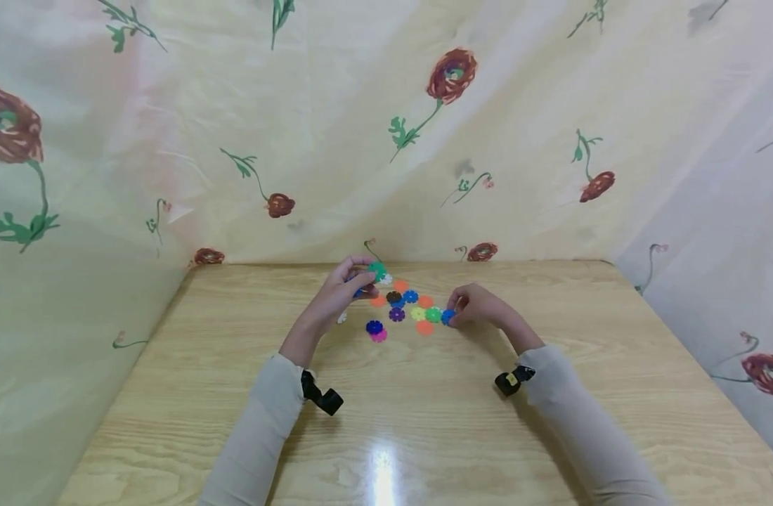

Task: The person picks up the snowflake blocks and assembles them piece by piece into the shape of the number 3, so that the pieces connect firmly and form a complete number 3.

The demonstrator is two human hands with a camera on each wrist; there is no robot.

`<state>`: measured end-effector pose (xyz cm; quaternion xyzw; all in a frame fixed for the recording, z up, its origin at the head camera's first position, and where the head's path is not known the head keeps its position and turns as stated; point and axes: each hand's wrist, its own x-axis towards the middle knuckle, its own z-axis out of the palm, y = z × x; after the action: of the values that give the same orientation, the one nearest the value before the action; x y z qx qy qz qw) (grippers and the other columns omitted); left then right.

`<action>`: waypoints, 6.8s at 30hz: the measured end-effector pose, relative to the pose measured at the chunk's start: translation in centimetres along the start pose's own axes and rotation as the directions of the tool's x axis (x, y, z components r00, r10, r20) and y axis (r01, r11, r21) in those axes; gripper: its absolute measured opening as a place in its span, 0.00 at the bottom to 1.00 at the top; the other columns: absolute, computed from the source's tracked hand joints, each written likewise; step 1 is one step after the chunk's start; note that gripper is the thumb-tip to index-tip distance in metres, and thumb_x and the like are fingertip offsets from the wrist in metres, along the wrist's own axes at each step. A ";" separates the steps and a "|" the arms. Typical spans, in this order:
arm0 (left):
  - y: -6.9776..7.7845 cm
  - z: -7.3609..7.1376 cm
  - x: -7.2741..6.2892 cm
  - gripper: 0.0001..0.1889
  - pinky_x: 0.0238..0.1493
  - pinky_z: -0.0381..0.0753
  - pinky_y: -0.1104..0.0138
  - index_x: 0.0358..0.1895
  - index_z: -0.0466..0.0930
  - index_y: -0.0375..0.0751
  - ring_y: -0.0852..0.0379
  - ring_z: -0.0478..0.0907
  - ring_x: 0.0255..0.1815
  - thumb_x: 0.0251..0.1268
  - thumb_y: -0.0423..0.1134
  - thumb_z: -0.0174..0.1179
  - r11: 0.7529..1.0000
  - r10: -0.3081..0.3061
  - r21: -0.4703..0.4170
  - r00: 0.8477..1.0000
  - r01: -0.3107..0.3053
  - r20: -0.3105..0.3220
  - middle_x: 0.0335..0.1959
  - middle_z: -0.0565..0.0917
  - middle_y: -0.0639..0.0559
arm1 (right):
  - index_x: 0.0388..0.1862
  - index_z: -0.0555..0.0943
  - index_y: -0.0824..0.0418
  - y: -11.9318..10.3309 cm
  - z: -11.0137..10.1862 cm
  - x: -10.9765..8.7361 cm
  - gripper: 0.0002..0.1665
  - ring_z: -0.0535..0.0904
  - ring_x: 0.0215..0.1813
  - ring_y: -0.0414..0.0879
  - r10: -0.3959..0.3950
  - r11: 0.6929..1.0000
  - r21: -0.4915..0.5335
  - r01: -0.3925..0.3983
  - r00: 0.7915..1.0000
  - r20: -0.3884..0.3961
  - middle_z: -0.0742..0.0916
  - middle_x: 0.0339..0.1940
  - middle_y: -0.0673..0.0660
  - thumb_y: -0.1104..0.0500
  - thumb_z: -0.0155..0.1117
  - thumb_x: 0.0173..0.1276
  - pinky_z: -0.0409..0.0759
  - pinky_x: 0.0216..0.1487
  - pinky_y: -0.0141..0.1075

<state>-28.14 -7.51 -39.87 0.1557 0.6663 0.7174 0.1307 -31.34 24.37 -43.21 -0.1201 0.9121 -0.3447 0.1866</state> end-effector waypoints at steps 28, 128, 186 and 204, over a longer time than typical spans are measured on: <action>-0.4 0.3 0.0 0.11 0.46 0.83 0.69 0.57 0.73 0.39 0.60 0.79 0.33 0.80 0.39 0.52 0.999 -0.039 -0.034 0.992 0.035 -0.123 0.37 0.75 0.53 | 0.46 0.84 0.65 -8.5 3.0 0.1 0.11 0.79 0.42 0.55 -0.345 0.834 0.333 0.439 0.888 -0.305 0.85 0.39 0.56 0.59 0.69 0.71 0.82 0.44 0.36; -0.8 0.3 0.3 0.10 0.55 0.82 0.64 0.55 0.75 0.35 0.50 0.79 0.49 0.79 0.35 0.53 0.999 -0.039 -0.043 0.981 0.031 -0.188 0.44 0.78 0.52 | 0.52 0.87 0.63 -9.5 3.2 0.4 0.13 0.86 0.52 0.53 -0.388 0.861 0.210 0.463 0.865 -0.319 0.89 0.53 0.61 0.61 0.69 0.71 0.88 0.51 0.40; -0.6 0.2 1.7 0.11 0.49 0.80 0.70 0.56 0.74 0.35 0.57 0.77 0.44 0.79 0.36 0.53 0.999 -0.009 -0.036 0.988 0.003 -0.154 0.43 0.76 0.53 | 0.53 0.82 0.72 -8.0 1.3 0.5 0.15 0.86 0.35 0.48 -0.182 0.888 0.357 0.291 0.934 -0.308 0.88 0.38 0.64 0.64 0.65 0.73 0.89 0.44 0.44; -0.3 0.2 2.6 0.08 0.61 0.81 0.60 0.54 0.75 0.36 0.59 0.78 0.44 0.78 0.33 0.53 0.996 0.000 -0.083 0.985 -0.014 -0.172 0.43 0.77 0.53 | 0.53 0.80 0.74 -10.0 2.6 0.8 0.16 0.88 0.33 0.42 -0.140 0.732 0.567 0.378 0.898 -0.418 0.90 0.33 0.50 0.64 0.66 0.73 0.89 0.42 0.36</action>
<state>-30.47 -6.26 -40.08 0.0899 0.6437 0.7561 0.0767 -30.08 15.27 -38.46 -0.1151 0.7330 -0.6704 0.0013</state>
